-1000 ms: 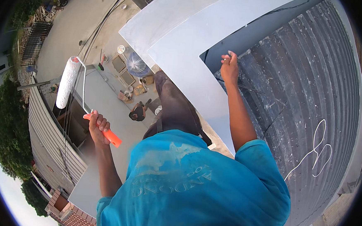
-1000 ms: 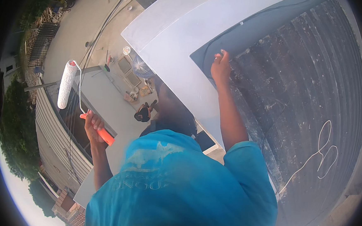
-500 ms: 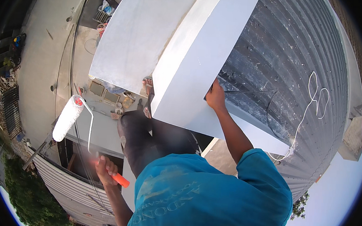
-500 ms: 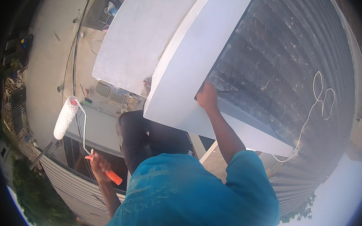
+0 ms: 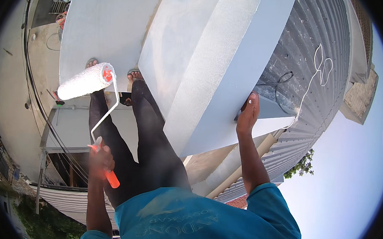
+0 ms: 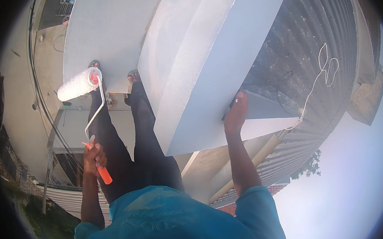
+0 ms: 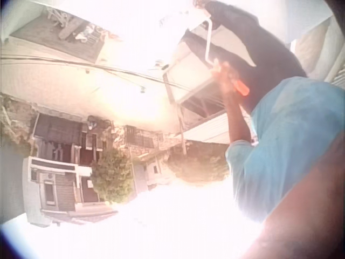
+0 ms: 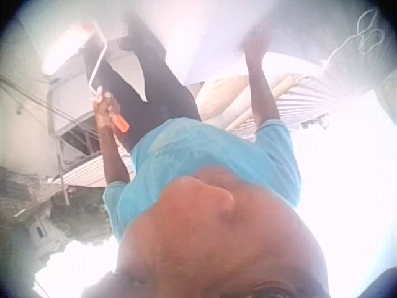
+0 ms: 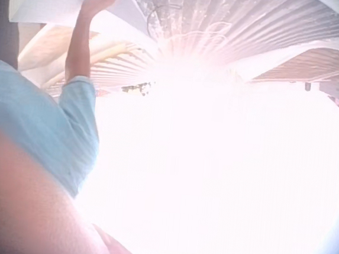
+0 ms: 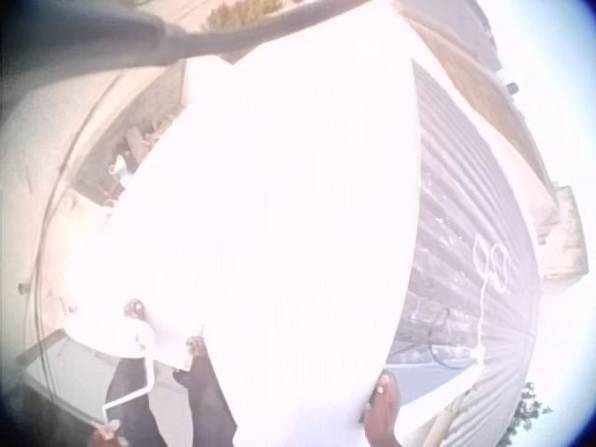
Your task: The person paints a white rooftop surface using a paint roller and a paint tray. They repeatedly roll the roller in the tray to load paint and apply it to the roof, moving across different sections.
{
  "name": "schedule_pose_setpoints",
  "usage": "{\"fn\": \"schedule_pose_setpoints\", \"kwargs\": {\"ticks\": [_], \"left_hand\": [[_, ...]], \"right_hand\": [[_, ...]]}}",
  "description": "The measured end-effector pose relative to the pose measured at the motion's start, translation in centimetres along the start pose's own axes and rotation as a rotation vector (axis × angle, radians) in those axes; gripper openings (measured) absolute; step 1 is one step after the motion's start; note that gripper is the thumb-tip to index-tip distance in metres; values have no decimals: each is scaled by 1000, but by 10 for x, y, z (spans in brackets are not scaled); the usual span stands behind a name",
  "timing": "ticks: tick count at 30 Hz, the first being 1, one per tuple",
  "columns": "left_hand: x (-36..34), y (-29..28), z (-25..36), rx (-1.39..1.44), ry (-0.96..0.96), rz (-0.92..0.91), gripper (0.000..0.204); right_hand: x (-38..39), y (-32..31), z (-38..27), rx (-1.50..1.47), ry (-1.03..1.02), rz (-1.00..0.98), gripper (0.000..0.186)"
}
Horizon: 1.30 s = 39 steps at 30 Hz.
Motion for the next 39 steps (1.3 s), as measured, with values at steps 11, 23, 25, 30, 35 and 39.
{"fn": "schedule_pose_setpoints", "kwargs": {"ticks": [11,23,25,30,35,39], "left_hand": [[-59,-73,50,-166,-107,59,13],[-76,-127,44,3,-172,105,25],[-77,-127,42,48,-177,115,25],[-75,-124,43,113,-212,121,25],[-80,-119,42,86,-215,42,22],[-77,-95,42,149,-233,114,8]], "right_hand": [[15,0,-2,268,54,176,63],[20,1,-2,80,174,255,60],[21,-3,0,112,178,274,60],[23,-11,1,493,0,266,59],[23,-13,-6,485,14,215,61],[19,-20,-5,151,252,263,63]]}}
Point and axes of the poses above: each hand's wrist, its own x-axis away from the middle knuckle, its own y-axis out of the palm, z = x × y, the point moved 3 cm from there along -x, towards the middle knuckle, and after that the axes turned 8 degrees about x, right-handed, at the moved point
